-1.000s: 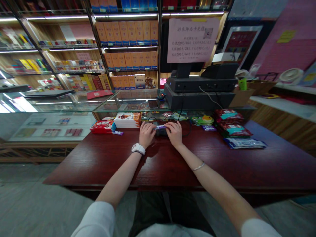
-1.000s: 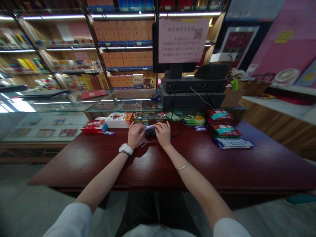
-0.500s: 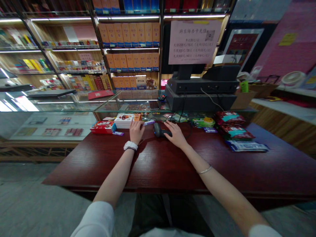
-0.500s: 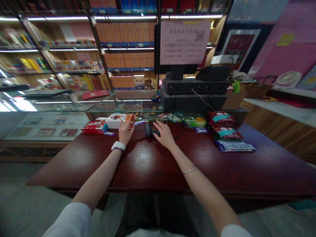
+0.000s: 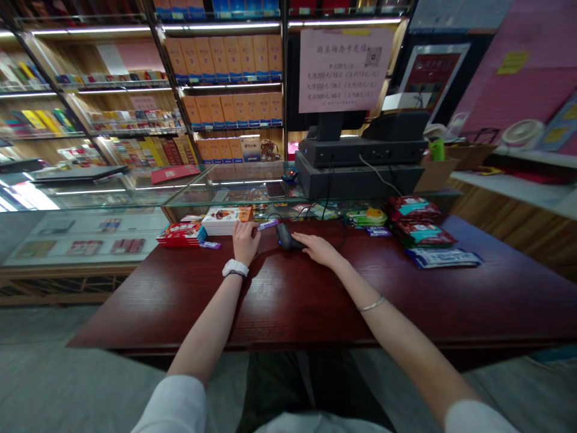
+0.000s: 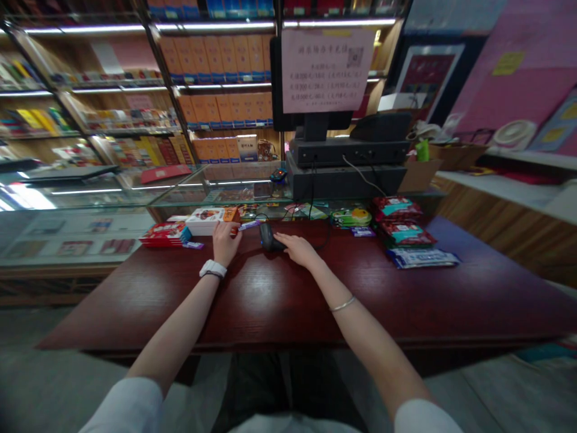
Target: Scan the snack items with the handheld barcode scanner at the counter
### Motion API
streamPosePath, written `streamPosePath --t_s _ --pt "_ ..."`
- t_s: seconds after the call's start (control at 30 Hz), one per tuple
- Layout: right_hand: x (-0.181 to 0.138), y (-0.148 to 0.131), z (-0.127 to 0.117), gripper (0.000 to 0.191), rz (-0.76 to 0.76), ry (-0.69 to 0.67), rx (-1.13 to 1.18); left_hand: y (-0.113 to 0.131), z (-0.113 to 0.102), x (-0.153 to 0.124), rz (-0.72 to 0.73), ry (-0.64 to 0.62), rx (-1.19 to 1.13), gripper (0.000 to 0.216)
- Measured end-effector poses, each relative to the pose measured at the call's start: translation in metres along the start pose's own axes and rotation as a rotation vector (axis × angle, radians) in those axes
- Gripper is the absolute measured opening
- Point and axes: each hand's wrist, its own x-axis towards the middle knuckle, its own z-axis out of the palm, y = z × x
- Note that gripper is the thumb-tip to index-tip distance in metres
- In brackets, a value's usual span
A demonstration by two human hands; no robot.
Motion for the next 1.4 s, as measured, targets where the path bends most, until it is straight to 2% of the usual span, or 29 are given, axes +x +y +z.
streamPosePath --t_s 0.13,0.27,0.37,0.5,0.67,0.83,1.03,1.23,1.4 --pt "-0.009 0.019 -0.022 0.073 0.007 -0.069 0.092 0.004 0.0 -0.002 0.003 -0.026 -0.027 0.011" --pt "-0.015 0.028 -0.026 0.073 0.037 -0.043 0.08 0.008 0.001 -0.004 0.023 -0.051 -0.029 0.01" --pt "-0.014 0.024 -0.019 0.071 0.071 -0.003 0.02 0.011 0.001 -0.004 0.042 -0.048 -0.032 0.011" --pt "-0.012 0.016 -0.013 0.065 0.063 -0.023 -0.033 0.012 0.0 -0.004 0.047 -0.052 -0.021 0.011" --pt "-0.012 0.012 -0.015 0.066 0.077 -0.056 -0.098 0.006 -0.001 -0.004 0.034 -0.048 -0.008 0.011" --pt "-0.011 0.006 -0.019 0.063 0.086 -0.026 -0.192 0.002 -0.001 -0.003 0.004 -0.013 -0.009 0.01" --pt "-0.023 0.01 -0.032 0.058 -0.016 0.085 -0.174 0.002 0.0 -0.002 -0.017 -0.025 -0.019 0.011" --pt "-0.042 0.016 -0.043 0.056 -0.108 0.174 -0.022 0.007 0.006 -0.003 -0.004 -0.079 -0.016 0.012" --pt "-0.042 0.001 -0.045 0.055 -0.159 0.143 0.083 0.012 0.003 -0.003 -0.015 -0.11 -0.014 0.015"
